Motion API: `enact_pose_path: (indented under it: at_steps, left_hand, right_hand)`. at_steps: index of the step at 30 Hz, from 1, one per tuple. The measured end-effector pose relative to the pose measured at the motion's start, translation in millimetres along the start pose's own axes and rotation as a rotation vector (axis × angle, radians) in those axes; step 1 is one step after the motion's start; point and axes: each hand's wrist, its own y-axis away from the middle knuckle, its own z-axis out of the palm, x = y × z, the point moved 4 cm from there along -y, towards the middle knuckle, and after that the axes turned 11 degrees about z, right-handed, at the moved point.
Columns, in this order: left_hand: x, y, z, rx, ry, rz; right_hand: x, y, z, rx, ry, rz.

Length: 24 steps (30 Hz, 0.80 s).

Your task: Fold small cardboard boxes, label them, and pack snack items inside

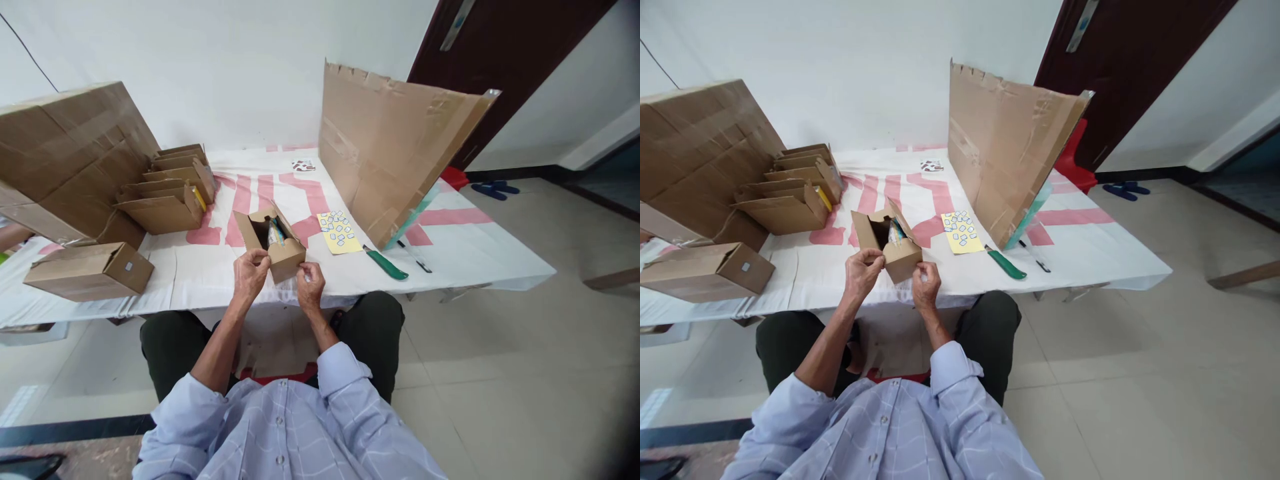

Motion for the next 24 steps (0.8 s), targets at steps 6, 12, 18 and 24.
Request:
enact_pose_path:
  at_steps: [6,12,18,24]
  left_hand:
    - [-6,-3,-1.1,0.011,0.037,-0.003]
    - [-31,-24,-23.7,0.051,-0.006,-0.01]
    - [-57,-49,-62.5,0.108,-0.071,-0.001]
    - [-60,-46,-69.9,0.133,-0.012,-0.035]
  right_hand:
    - [36,-27,-54,0.047,0.036,0.175]
    - [55,-36,-96,0.037,0.081,0.275]
    - [40,-36,-96,-0.21,0.266,0.111]
    - [21,-25,-64,-0.453,0.699,-0.09]
